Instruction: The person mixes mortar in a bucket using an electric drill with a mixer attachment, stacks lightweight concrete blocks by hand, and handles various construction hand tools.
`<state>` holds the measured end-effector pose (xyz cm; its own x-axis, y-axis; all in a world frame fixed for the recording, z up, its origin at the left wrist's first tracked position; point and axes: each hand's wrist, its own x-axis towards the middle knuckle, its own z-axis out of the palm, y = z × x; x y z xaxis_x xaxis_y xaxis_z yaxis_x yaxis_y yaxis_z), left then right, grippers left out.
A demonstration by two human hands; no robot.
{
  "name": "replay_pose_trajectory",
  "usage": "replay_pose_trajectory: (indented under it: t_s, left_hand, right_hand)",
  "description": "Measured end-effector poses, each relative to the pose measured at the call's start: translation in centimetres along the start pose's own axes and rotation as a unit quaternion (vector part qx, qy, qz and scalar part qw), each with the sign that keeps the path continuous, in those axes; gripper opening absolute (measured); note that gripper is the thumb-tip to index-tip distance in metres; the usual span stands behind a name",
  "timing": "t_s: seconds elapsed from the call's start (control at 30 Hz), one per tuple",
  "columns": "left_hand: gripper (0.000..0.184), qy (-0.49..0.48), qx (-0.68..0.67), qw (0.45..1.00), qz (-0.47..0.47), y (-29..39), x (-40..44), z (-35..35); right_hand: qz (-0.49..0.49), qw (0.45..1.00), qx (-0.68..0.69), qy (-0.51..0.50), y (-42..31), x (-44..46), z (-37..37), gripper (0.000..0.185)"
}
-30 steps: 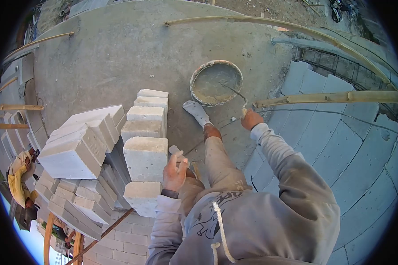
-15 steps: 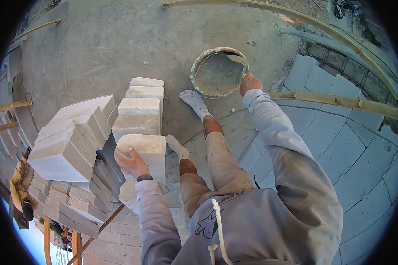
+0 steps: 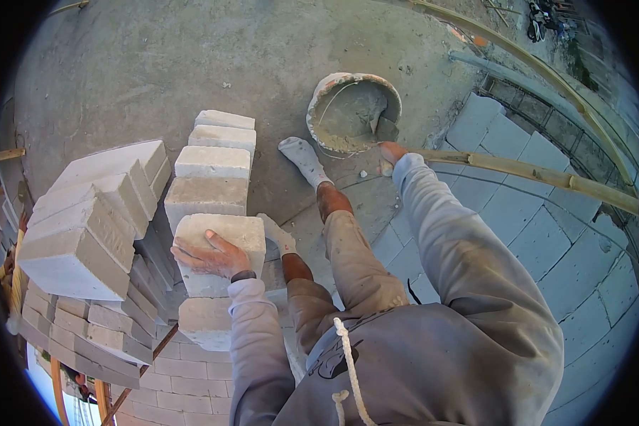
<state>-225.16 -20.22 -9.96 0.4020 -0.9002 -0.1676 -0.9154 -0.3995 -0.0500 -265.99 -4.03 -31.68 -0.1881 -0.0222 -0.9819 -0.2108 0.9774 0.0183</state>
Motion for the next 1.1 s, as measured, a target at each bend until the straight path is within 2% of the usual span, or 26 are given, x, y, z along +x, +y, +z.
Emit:
replay_pose_trajectory:
  t_s: [0.03,0.1,0.2,0.3,0.4,0.43,0.47,0.5,0.57,0.63,0.67,0.73,0.83,0.93,1.03,1.1]
  left_hand:
    - [0.067,0.003,0.000,1.000,0.005,-0.1,0.0,0.1]
    - [0.067,0.009,0.003,1.000,0.012,-0.3,0.0,0.2]
    - [0.067,0.003,0.001,1.000,0.008,0.0,0.0,-0.1]
    - [0.067,0.011,0.013,1.000,0.014,-0.4,-0.1,0.3]
    - [0.067,0.014,0.010,1.000,0.024,-0.3,0.1,0.0]
    - [0.067,0.019,0.006,0.999,0.037,-0.4,0.3,0.0]
    - [0.066,0.024,0.001,0.999,0.047,-0.4,0.3,0.1]
    - [0.066,0.026,-0.003,0.998,0.057,-0.5,0.2,0.1]
    - [0.066,0.025,-0.002,0.998,0.061,-0.4,0.1,-0.2]
    - [0.067,0.026,-0.005,0.998,0.063,-0.2,0.5,-0.2]
    - [0.067,0.024,-0.005,0.998,0.063,-0.1,0.5,-0.2]
    - [0.068,0.017,0.001,0.998,0.065,-0.3,0.3,-0.3]
    - [0.068,0.015,0.002,0.998,0.066,-0.6,0.5,-0.2]
    - [0.068,0.011,-0.015,0.998,0.060,-0.1,0.5,-0.1]
    - [0.068,0.012,-0.015,0.997,0.070,-0.4,0.6,-0.2]
    - [0.068,0.012,-0.011,0.998,0.068,-0.4,0.5,-0.1]
  right_hand:
    - [0.078,0.986,0.149,0.006,-0.4,-0.6,0.3,0.022]
    - [0.232,0.920,0.315,-0.022,-8.1,-7.2,0.0,0.021]
    - [0.236,0.903,0.343,-0.103,-8.6,-5.8,-0.5,0.026]
    - [0.226,0.926,0.287,-0.092,-9.6,-6.6,-1.8,0.026]
    - [0.195,0.978,0.059,-0.038,-11.4,-7.6,-3.4,0.029]
    - [0.140,0.985,-0.087,-0.052,-12.2,-8.1,-4.5,0.029]
    - [0.060,0.956,-0.282,-0.048,-10.6,-5.8,-5.8,0.028]
    - [-0.021,0.884,-0.466,-0.045,-7.9,-2.6,-7.0,0.028]
    - [-0.069,0.782,-0.620,-0.010,-7.6,-2.9,-7.9,0.028]
    - [-0.011,0.796,-0.602,0.061,-13.0,-8.1,-8.4,0.031]
    - [-0.014,0.792,-0.609,0.043,-13.0,-7.5,-8.0,0.031]
    - [-0.017,0.781,-0.624,0.000,-12.6,-6.9,-6.7,0.032]
    - [0.062,0.833,-0.541,-0.094,-14.1,-6.8,-3.9,0.030]
    - [0.146,0.862,-0.453,-0.173,-16.1,-7.2,-2.3,0.028]
    - [0.079,0.773,-0.534,-0.332,-17.5,-4.5,-2.4,0.032]
    - [0.124,0.818,-0.460,-0.323,-17.2,-3.3,-1.4,0.026]
